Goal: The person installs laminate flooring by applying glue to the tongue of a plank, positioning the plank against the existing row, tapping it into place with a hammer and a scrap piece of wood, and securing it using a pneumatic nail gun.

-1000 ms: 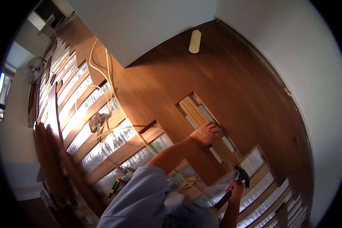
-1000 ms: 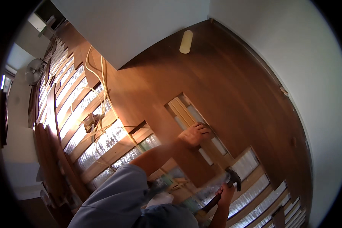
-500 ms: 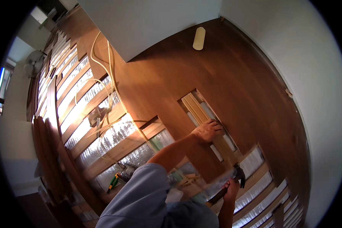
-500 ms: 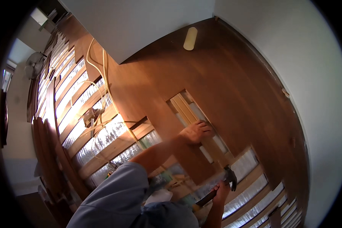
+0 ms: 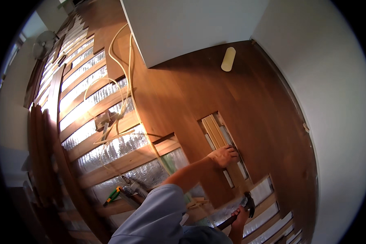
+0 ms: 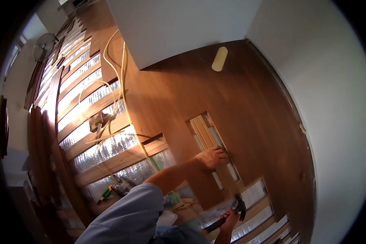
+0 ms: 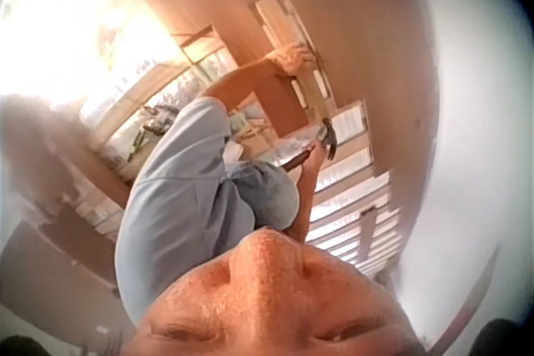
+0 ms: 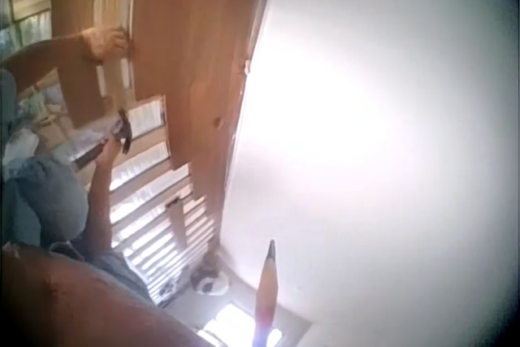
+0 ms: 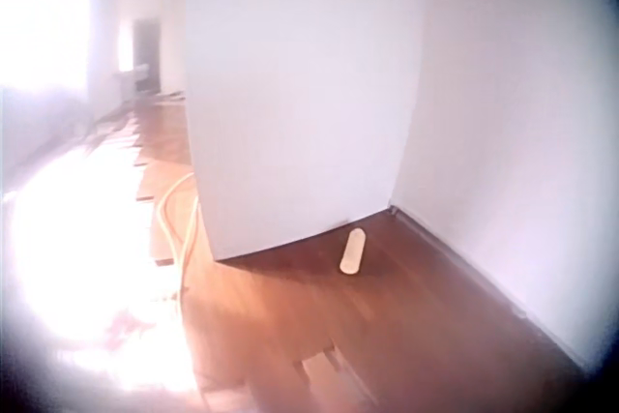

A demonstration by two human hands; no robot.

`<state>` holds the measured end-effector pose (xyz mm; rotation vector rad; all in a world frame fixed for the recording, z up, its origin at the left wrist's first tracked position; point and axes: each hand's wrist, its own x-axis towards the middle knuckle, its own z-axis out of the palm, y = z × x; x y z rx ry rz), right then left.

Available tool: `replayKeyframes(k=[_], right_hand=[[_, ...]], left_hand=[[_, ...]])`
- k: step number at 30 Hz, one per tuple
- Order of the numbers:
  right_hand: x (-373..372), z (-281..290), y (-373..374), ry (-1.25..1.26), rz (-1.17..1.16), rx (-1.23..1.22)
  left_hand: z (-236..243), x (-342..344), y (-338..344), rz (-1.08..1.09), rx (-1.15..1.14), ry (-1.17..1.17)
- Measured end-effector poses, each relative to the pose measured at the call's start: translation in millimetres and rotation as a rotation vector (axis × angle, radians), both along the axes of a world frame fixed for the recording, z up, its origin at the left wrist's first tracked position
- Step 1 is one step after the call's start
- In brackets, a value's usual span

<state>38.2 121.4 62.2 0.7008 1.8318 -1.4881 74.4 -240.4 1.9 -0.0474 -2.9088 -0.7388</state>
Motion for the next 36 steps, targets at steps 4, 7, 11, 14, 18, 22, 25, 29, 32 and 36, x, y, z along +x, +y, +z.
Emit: replayKeyframes(k=[4, 7, 11, 14, 18, 22, 25, 29, 32, 36], right_hand=[[-1, -6, 3, -0.009, -0.012, -0.006], [0, 0, 2, 0.007, 0.059, 0.017], [-9, -13, 12, 0.035, 0.041, -0.028], [-3, -17, 11, -0.054, 0.026, -0.041], [-1, -14, 15, -0.019, 0.044, -0.014], [-5, -16, 26, 0.053, 0.164, 0.068], [-22, -16, 37, 0.220, 0.472, 0.311], [-38, -26, 48, 0.672, 1.146, 0.972], [-59, -10, 41, 0.490, 1.270, 0.973], [-113, 10, 13, 0.616, 1.284, 1.060]], left_hand=[[-2, -1, 1, -0.001, 0.011, 0.100], [0, 1, 0, 0.014, 0.000, 0.150], [0, -3, 0, 0.011, 0.017, 0.180], [-15, 1, -2, 0.009, -0.009, 0.161], [-7, 0, 2, 0.003, -0.007, 0.144], [-1, 3, 3, 0.003, -0.010, 0.127], [11, 1, 3, -0.011, -0.029, 0.082], [-2, 6, -4, 0.099, 0.052, 0.271], [-9, 29, -44, 0.360, 0.045, 0.271], [1, 83, -161, 0.662, -0.152, 0.264]])
